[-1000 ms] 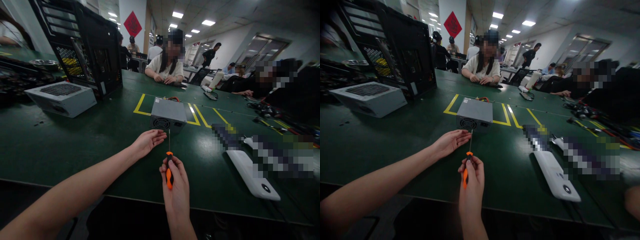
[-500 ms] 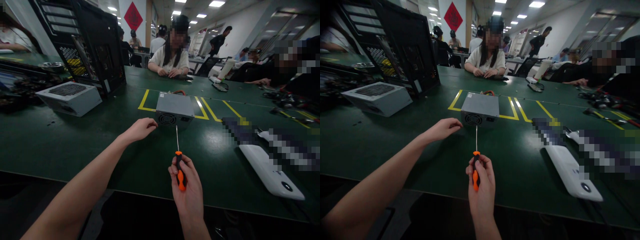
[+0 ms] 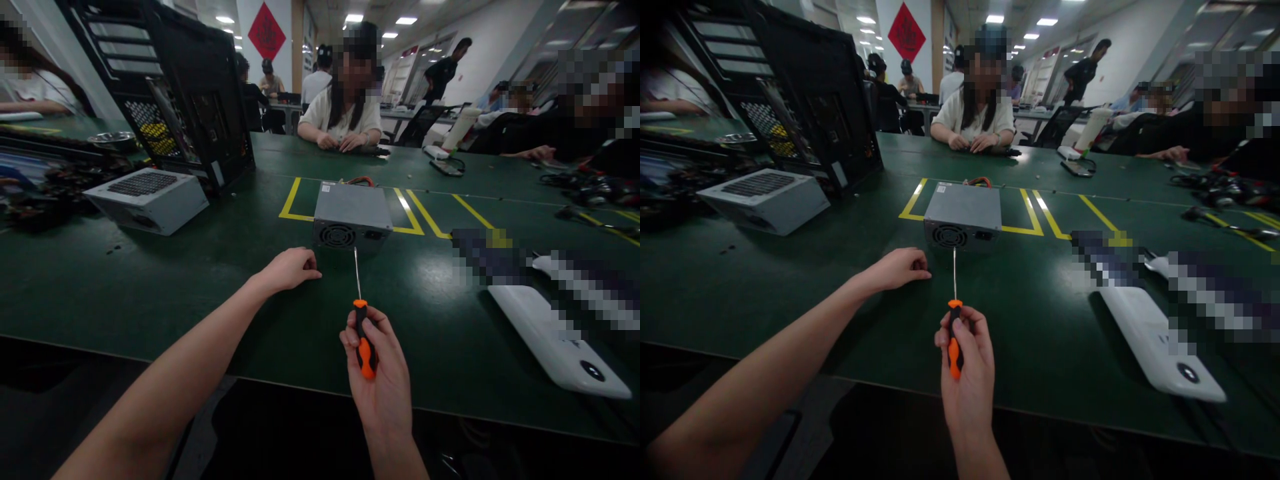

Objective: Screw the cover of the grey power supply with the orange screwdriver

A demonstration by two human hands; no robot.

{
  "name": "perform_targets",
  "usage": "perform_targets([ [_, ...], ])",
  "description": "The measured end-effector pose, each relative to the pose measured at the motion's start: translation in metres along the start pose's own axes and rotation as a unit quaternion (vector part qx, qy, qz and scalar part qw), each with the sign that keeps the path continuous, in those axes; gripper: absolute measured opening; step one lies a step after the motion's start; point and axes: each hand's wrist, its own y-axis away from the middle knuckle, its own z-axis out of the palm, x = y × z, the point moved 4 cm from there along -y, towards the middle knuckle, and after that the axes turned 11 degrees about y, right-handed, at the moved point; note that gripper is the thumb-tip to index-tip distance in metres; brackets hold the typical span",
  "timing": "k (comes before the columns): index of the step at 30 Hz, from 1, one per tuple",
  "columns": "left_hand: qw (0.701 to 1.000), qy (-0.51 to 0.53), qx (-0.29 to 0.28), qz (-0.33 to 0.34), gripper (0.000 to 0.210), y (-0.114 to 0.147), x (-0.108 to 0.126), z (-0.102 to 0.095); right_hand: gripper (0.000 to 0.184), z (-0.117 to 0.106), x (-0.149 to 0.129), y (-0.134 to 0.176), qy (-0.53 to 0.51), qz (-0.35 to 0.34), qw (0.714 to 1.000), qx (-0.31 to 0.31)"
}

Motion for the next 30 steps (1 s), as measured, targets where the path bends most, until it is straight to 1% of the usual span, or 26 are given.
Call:
perform_targets([
  [2, 0.999, 0.04, 0.01, 0.01, 0.017, 0.0, 0.002, -0.001, 0.011, 0.0, 0.0, 0.0, 0.001, 0.002, 1.0, -0.001],
  [3, 0.997, 0.079, 0.017, 0.018, 0.015, -0.001, 0.004, -0.003, 0.011, 0.001, 0.0, 0.0, 0.002, 0.003, 1.0, 0.0],
  [4, 0.99, 0.136, 0.022, 0.03, 0.014, -0.001, 0.006, -0.004, 0.012, 0.001, 0.0, 0.0, 0.005, 0.005, 1.0, 0.0],
  [5, 0.977, 0.208, 0.025, 0.044, 0.012, -0.001, 0.009, -0.005, 0.012, 0.001, -0.001, 0.0, 0.007, 0.006, 1.0, -0.001],
  [6, 0.956, 0.288, 0.028, 0.058, 0.012, -0.001, 0.012, -0.007, 0.012, 0.001, -0.001, 0.0, 0.01, 0.007, 1.0, -0.002],
  [8, 0.896, 0.436, 0.038, 0.077, 0.012, -0.001, 0.017, -0.012, 0.012, 0.002, -0.002, 0.0, 0.018, 0.008, 1.0, -0.008],
  [9, 0.867, 0.491, 0.048, 0.078, 0.013, 0.0, 0.017, -0.014, 0.013, 0.003, -0.002, 0.0, 0.024, 0.009, 1.0, -0.012],
  [11, 0.822, 0.561, 0.065, 0.066, 0.014, 0.001, 0.017, -0.016, 0.014, 0.005, -0.002, 0.001, 0.043, 0.014, 0.999, -0.023],
  [12, 0.807, 0.584, 0.066, 0.058, 0.015, 0.001, 0.017, -0.017, 0.015, 0.006, -0.002, 0.002, 0.054, 0.017, 0.998, -0.031],
  [14, 0.787, 0.613, 0.059, 0.042, 0.015, 0.002, 0.016, -0.015, 0.017, 0.009, -0.002, 0.002, 0.075, 0.018, 0.996, -0.047],
  [16, 0.776, 0.629, 0.045, 0.032, 0.016, 0.002, 0.017, -0.014, 0.017, 0.01, -0.002, 0.003, 0.091, 0.017, 0.994, -0.058],
  [18, 0.771, 0.635, 0.033, 0.028, 0.016, 0.003, 0.018, -0.013, 0.016, 0.01, -0.001, 0.002, 0.098, 0.014, 0.993, -0.06],
  [25, 0.77, 0.638, -0.005, 0.029, 0.029, 0.006, 0.025, -0.012, 0.014, 0.008, -0.001, 0.002, 0.098, 0.009, 0.993, -0.063],
  [30, 0.774, 0.633, -0.018, 0.026, 0.032, 0.008, 0.03, -0.013, 0.013, 0.009, -0.002, 0.004, 0.104, 0.01, 0.993, -0.06],
])
